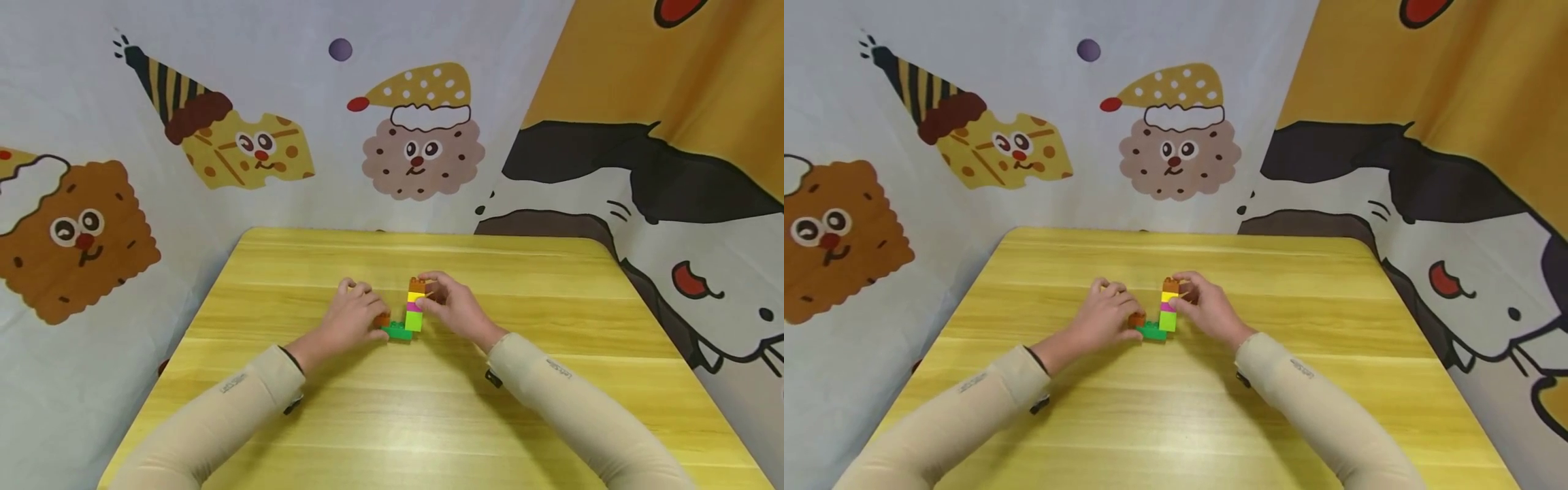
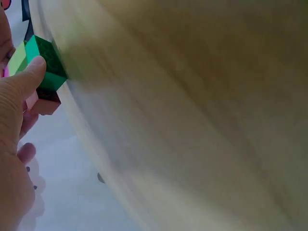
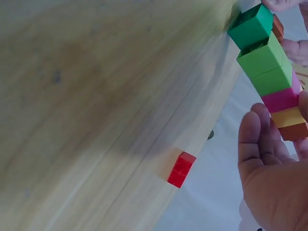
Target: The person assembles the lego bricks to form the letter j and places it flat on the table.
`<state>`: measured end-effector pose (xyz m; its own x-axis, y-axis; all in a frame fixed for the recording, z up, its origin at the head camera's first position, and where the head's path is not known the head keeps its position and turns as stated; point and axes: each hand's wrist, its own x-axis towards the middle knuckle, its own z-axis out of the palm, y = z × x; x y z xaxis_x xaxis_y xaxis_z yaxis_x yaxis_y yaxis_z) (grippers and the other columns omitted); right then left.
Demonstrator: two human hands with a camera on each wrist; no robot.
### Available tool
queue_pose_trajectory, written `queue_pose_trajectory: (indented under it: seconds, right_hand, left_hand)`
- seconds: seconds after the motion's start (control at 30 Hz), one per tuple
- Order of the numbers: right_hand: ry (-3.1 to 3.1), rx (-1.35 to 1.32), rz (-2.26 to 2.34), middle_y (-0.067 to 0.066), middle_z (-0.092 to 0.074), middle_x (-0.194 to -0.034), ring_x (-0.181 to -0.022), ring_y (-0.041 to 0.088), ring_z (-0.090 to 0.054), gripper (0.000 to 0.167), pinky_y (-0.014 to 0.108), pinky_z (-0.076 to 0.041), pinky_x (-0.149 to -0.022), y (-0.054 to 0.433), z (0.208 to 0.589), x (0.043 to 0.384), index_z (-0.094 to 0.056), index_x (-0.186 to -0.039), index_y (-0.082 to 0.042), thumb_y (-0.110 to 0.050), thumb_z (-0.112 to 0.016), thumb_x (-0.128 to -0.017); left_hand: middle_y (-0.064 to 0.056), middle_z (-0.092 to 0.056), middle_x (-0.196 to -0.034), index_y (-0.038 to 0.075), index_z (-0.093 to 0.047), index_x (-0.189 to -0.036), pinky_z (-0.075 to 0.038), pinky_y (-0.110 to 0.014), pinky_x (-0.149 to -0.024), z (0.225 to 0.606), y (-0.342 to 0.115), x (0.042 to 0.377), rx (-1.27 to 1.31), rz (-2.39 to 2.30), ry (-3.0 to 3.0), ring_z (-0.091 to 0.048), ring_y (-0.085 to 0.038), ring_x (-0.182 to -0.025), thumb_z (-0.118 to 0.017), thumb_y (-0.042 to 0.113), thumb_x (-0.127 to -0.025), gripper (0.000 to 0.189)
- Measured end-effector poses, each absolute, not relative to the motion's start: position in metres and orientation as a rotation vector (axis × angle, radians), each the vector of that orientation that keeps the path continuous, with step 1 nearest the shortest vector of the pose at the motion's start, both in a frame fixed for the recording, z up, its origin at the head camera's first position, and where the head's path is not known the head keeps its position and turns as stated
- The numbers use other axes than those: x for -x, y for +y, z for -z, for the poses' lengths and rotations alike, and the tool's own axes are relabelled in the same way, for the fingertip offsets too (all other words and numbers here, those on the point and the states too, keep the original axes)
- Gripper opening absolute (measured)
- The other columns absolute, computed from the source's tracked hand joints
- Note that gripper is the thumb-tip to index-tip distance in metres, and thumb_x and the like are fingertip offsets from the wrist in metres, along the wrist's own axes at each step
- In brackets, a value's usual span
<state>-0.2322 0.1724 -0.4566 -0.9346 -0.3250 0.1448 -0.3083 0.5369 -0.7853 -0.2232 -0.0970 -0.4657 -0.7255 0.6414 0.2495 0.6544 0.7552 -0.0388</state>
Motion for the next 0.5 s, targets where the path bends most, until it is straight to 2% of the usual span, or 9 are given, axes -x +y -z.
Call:
queue_pose_trajectory:
  seconds: [0.2, 0.37, 0.5]
  right_hand:
    - [2.616, 0.448, 1.353, 0.012, -0.072, -0.13, -0.106, 0.024, -0.073, 0.055, 0.035, -0.062, -0.084, 0.177, 0.459, 0.232, -0.057, -0.152, -0.019, -0.031, -0.075, -0.102]
    - [2.549, 0.405, 1.192, 0.009, -0.072, -0.11, -0.089, 0.021, -0.068, 0.055, 0.033, -0.057, -0.071, 0.184, 0.466, 0.231, -0.063, -0.148, -0.016, -0.037, -0.078, -0.099]
    - [2.493, 0.429, 1.094, 0.007, -0.071, -0.098, -0.079, 0.018, -0.058, 0.057, 0.031, -0.047, -0.063, 0.187, 0.47, 0.23, -0.063, -0.148, -0.012, -0.041, -0.076, -0.1]
  left_hand:
    - [0.007, -0.078, -0.12, 0.024, -0.077, -0.121, -0.037, -0.056, -0.112, 0.463, -0.098, 0.205, 1.072, 0.146, -2.763, -0.061, -0.024, -0.124, -0.081, 0.06, -0.09, 0.048]
    - [0.009, -0.079, -0.112, 0.022, -0.078, -0.115, -0.043, -0.049, -0.104, 0.463, -0.095, 0.189, 1.166, 0.178, -2.807, -0.062, -0.018, -0.109, -0.075, 0.061, -0.094, 0.044]
    - [0.011, -0.078, -0.104, 0.023, -0.078, -0.106, -0.04, -0.038, -0.093, 0.465, -0.092, 0.182, 1.215, 0.271, -2.858, -0.058, -0.015, -0.102, -0.074, 0.058, -0.095, 0.037]
